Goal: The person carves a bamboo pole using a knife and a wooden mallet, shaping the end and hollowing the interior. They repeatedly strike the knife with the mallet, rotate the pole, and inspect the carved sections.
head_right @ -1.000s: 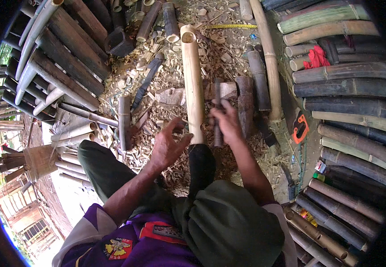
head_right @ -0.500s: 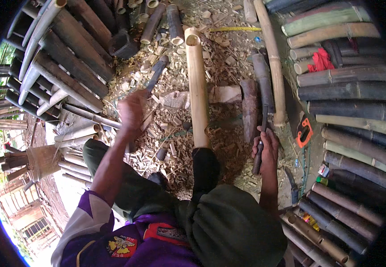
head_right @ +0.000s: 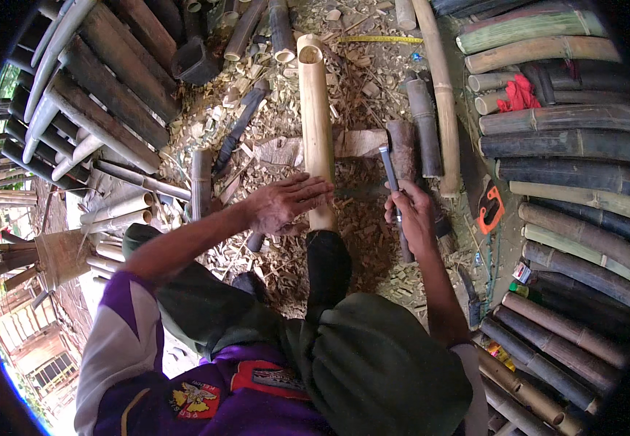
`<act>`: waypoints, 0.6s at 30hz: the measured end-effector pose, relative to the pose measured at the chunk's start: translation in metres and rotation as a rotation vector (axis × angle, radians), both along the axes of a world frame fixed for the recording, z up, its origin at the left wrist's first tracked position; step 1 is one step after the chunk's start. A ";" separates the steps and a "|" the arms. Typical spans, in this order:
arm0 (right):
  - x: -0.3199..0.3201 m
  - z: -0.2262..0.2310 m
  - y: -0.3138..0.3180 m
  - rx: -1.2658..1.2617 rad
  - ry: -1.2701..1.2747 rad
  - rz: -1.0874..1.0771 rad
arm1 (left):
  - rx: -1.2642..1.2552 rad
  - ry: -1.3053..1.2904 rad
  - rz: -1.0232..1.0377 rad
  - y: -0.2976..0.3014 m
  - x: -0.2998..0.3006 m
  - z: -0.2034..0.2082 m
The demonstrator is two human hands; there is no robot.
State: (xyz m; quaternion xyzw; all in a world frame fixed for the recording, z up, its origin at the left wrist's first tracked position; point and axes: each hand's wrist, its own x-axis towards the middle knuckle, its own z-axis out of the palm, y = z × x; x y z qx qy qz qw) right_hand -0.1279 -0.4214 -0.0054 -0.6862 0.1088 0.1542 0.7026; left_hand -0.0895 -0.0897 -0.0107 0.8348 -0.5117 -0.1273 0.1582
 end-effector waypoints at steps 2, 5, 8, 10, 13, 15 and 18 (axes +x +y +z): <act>0.009 0.003 0.001 -0.058 0.028 0.081 | 0.062 0.034 -0.150 -0.006 0.022 -0.002; 0.023 0.011 0.010 -0.247 0.098 0.210 | 0.054 0.051 -0.232 -0.007 0.041 -0.012; 0.040 0.011 0.020 -0.725 -0.280 0.406 | 0.070 0.048 -0.286 -0.004 0.046 -0.022; 0.046 0.019 0.036 -0.860 -0.417 0.421 | 0.041 0.048 -0.286 -0.001 0.047 -0.030; 0.068 0.033 0.054 -1.042 -0.472 0.616 | 0.024 0.041 -0.268 0.000 0.046 -0.033; 0.077 0.036 0.062 -1.127 -0.512 0.726 | -0.010 0.065 -0.263 -0.001 0.046 -0.033; 0.081 0.044 0.077 -1.249 -0.635 0.804 | 0.001 0.087 -0.243 -0.003 0.047 -0.023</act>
